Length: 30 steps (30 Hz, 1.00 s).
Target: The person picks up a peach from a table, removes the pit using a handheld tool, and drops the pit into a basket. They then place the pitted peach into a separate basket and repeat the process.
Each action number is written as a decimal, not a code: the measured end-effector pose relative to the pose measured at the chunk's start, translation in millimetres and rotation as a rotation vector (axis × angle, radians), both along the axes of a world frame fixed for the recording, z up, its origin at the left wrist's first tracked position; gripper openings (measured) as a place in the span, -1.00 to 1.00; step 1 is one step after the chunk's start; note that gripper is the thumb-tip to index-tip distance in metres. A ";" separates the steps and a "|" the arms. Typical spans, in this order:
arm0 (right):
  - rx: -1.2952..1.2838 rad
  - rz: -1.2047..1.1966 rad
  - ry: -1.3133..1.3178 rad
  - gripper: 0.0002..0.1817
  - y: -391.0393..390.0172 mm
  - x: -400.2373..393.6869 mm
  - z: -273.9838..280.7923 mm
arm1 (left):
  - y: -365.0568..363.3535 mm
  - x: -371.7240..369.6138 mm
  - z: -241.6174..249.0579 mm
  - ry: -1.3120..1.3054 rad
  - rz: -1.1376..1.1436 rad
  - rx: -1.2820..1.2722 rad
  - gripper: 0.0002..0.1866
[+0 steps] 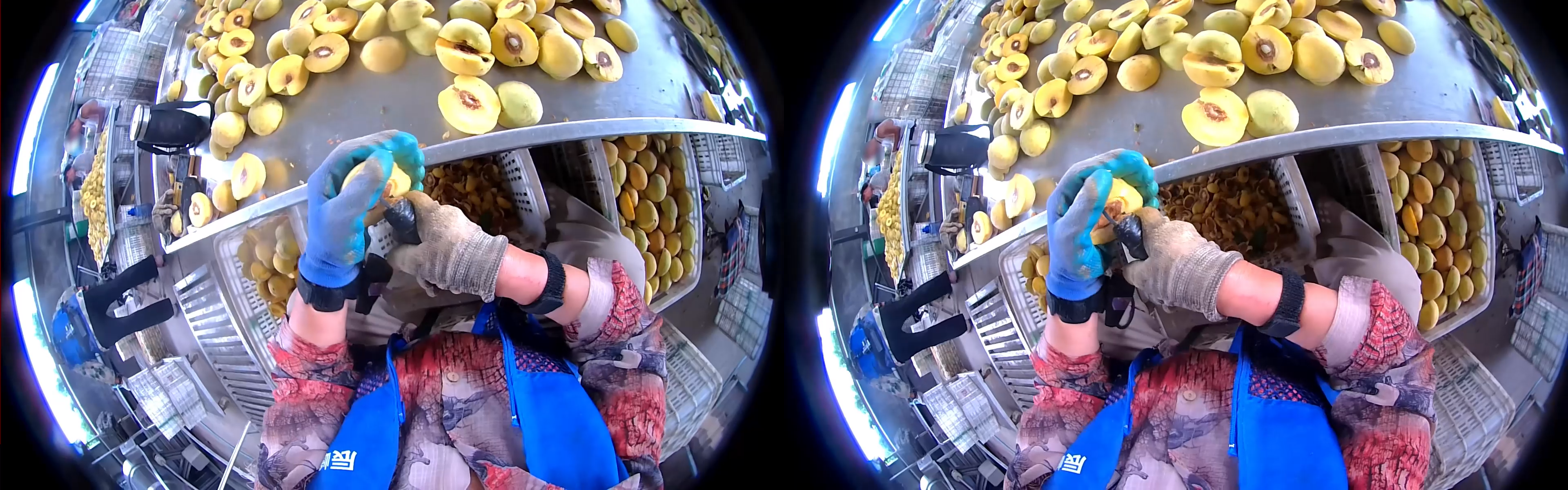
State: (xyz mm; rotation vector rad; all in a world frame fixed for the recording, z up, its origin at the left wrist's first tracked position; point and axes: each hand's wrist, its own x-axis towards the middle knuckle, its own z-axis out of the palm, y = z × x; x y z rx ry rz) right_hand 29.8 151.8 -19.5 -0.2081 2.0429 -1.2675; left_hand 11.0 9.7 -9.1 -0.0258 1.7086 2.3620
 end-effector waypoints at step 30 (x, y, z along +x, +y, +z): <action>-0.360 0.040 -0.733 -0.65 8.9 1.2 22.2 | -21.2 -13.7 9.7 -0.094 -0.502 -0.300 -0.58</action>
